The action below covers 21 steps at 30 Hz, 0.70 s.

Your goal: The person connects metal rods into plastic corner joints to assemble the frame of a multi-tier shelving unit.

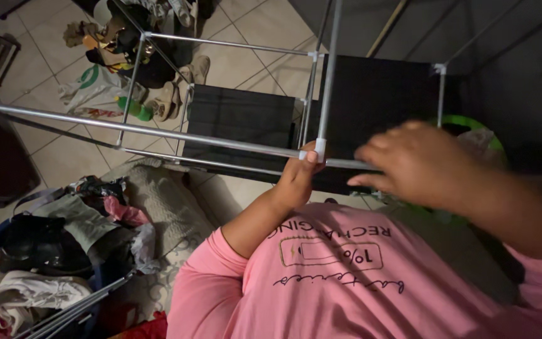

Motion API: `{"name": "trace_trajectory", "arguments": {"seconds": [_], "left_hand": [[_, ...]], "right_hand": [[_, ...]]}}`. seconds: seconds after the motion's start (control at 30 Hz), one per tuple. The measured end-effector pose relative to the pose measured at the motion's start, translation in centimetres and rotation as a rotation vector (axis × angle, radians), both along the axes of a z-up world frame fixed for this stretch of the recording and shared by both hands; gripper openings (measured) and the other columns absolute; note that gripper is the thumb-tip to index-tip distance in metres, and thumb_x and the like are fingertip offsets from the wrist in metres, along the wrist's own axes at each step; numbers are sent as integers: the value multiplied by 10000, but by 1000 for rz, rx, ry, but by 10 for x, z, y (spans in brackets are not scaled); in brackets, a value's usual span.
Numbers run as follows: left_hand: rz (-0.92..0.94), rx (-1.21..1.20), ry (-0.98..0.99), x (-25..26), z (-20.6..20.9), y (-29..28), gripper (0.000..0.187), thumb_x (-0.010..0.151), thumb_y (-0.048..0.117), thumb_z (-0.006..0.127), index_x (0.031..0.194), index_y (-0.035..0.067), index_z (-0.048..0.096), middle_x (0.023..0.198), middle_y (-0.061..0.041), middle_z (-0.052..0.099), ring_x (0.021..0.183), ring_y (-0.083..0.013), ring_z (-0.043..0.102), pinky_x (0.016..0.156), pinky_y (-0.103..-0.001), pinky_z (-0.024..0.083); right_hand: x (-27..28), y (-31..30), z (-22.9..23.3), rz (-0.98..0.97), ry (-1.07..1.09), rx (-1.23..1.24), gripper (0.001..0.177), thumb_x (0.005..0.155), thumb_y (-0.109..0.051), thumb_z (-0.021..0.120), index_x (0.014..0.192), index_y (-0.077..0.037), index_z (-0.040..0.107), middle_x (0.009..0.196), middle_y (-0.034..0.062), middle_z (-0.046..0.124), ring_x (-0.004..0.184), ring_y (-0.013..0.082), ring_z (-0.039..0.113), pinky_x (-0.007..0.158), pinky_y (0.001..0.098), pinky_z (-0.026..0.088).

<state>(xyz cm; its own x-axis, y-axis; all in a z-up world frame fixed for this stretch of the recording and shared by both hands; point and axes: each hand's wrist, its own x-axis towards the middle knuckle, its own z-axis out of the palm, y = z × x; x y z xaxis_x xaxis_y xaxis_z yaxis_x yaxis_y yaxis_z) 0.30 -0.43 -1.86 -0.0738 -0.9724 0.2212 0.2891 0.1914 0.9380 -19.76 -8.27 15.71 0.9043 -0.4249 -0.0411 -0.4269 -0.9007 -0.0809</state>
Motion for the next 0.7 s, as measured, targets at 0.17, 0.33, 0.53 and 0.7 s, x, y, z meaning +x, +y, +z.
{"name": "trace_trajectory", "arguments": {"seconds": [0.17,0.33,0.53,0.7], "left_hand": [[57,-133,-190,3,9,-1,525,1164,510,313,940,67,485,859,3,414,761,-117,387,703,-294,346],[73,-40,-167,4,8,0,473,1143,447,325,962,49,505,792,18,397,715,-111,345,654,-288,319],[42,-49,-173,7,5,0,428,1156,409,347,974,56,505,804,28,402,721,-101,362,665,-276,342],[1,7,-124,5,3,-1,370,1146,382,374,1027,56,503,779,42,370,711,-87,326,638,-262,313]], "right_hand": [[-7,11,-23,-22,-178,-56,322,927,-389,658,788,-105,597,649,77,632,626,294,669,563,428,508],[-4,12,-30,-44,-161,-103,303,924,-370,648,792,-103,589,632,72,641,603,289,670,544,428,508],[-3,9,-30,-12,-161,-93,299,931,-365,637,823,-90,600,622,82,642,582,288,666,543,424,513],[0,11,-28,-37,-139,-99,310,937,-370,636,814,-88,598,619,91,643,573,294,664,538,424,515]]}}
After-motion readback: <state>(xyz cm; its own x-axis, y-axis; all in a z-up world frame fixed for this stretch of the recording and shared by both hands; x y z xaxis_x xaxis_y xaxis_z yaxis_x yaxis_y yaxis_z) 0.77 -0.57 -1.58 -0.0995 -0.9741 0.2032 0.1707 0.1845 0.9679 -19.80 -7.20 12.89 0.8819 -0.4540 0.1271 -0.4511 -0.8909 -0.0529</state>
